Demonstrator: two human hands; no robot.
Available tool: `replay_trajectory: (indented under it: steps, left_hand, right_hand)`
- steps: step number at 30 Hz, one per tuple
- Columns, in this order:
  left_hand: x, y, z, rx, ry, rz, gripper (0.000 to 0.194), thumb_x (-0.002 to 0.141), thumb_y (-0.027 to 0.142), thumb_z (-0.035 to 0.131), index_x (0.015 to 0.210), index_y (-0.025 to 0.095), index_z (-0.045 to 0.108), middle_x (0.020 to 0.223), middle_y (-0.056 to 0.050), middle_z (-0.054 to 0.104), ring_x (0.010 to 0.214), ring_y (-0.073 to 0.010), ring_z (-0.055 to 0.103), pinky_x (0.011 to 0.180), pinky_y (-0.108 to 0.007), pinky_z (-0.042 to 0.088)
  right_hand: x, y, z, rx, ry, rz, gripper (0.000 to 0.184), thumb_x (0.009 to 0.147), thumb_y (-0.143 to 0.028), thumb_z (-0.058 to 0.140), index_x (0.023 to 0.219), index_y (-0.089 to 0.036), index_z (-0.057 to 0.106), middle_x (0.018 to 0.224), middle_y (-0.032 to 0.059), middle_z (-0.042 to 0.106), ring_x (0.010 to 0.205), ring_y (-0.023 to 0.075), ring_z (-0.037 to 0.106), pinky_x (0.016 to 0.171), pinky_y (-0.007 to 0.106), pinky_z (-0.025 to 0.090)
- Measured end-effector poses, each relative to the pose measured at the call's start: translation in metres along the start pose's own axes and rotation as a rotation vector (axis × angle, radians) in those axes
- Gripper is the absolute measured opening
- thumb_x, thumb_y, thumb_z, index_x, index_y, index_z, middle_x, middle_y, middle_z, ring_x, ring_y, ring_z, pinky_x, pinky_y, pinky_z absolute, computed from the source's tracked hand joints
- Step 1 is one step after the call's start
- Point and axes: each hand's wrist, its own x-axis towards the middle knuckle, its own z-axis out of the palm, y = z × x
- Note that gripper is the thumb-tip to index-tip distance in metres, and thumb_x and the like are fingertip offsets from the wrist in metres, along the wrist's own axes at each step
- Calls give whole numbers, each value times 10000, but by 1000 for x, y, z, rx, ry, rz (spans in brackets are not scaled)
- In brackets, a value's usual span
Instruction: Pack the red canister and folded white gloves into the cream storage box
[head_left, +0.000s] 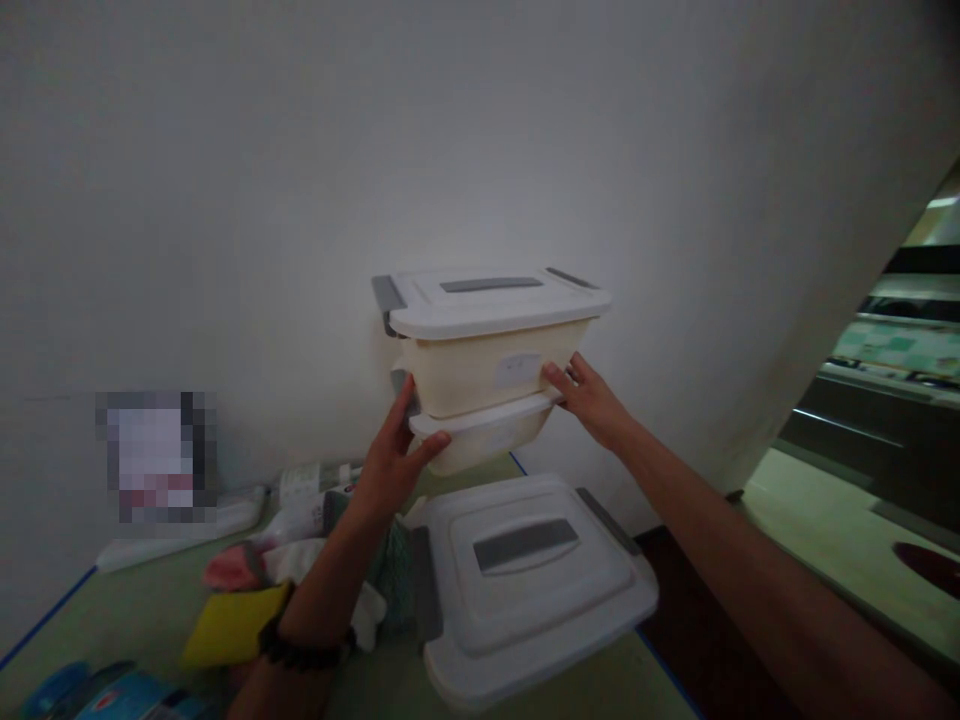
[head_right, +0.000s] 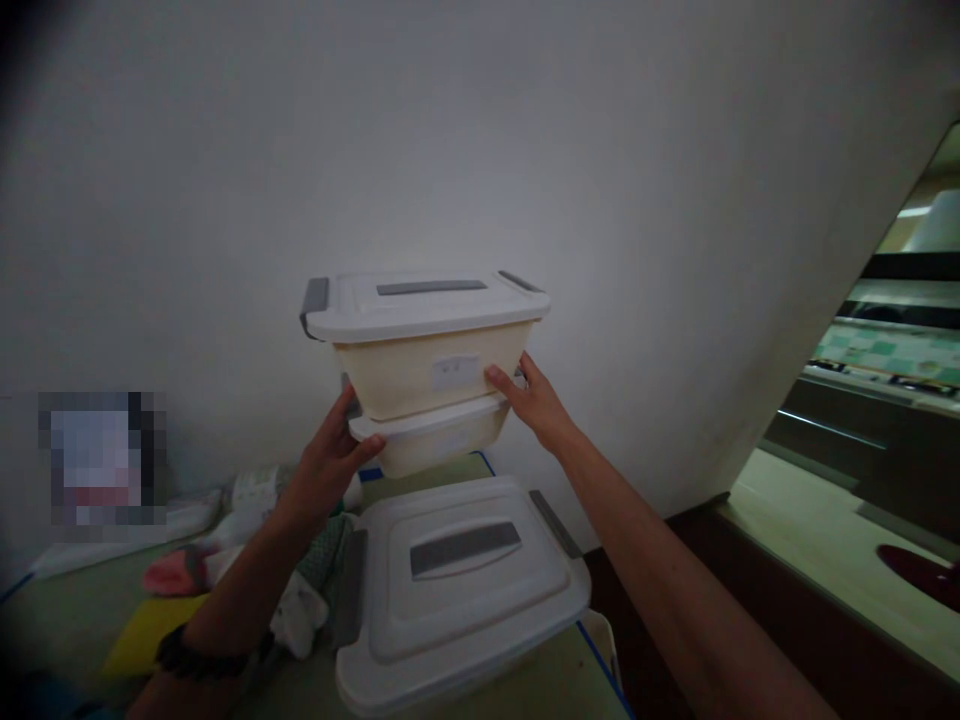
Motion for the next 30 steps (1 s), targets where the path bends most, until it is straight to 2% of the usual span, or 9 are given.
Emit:
replay_trajectory:
  steps: [5,9,14,18,22,25,28,30]
  left_hand:
    - [-4,38,15,39,57,13,756,791,363,615,1433,243,233,1486,-93,340,1318,-248,387,1058,-415,371]
    - [-14,62,22,58,28,-61,710,825,406,564,1426,214,238,1456,-112,385,1294,-263,416,1065,-432,357]
    - [-49,85,28,45,-1,-244,681,869,431,493,1441,232,182,1425,-97,433,1223,-252,500,1044,-441,382]
    - [-74,97,32,32,-10,-287,668,872,418,489,1441,241,188,1502,-82,304,1232,-255,489,1004,-409,436]
    - [-87,93,32,69,-66,-222,702,845,452,520,1442,263,203,1501,-76,306,1258,-284,455,1017,-448,418]
    - [-91,77,30,152,-60,-137,810,793,488,582,1449,252,169,1497,-110,292,1269,-308,431,1055,-499,349]
    - [-97,52,28,282,-36,-63,1051,702,482,684,1464,235,4,1482,-159,286,1300,-330,379,1064,-522,316]
    - [-104,32,26,328,-59,-48,1212,632,462,747,1453,215,-109,1459,-194,302,1307,-352,360,1053,-542,318]
  right_hand:
    - [-17,-41,-8,-48,38,-15,457,784,-539,578,1148,-264,551,1202,80,627,1097,258,580,897,475,497]
    - [-42,-66,-18,-97,70,-9,429,814,-528,554,1159,-274,575,1232,61,613,1128,266,563,940,504,467]
    - [-86,-83,-28,-124,18,101,456,822,-534,541,1219,-310,553,1260,32,596,1157,247,547,954,458,477]
    - [-114,-86,-33,-124,32,205,469,812,-560,535,1208,-311,552,1263,32,591,1127,240,569,906,420,518]
    - [-128,-81,-39,-178,73,229,513,790,-613,518,1138,-242,585,1163,75,633,1060,258,599,865,436,538]
    - [-133,-78,-42,-192,124,229,529,766,-625,541,1118,-235,600,1167,78,629,1061,261,597,853,411,548]
    - [-135,-75,-43,-183,178,247,570,750,-643,546,1161,-251,589,1275,77,571,1098,267,581,807,369,569]
    - [-137,-67,-42,-157,234,267,641,762,-672,497,1277,-289,502,1361,66,503,1105,265,583,774,360,576]
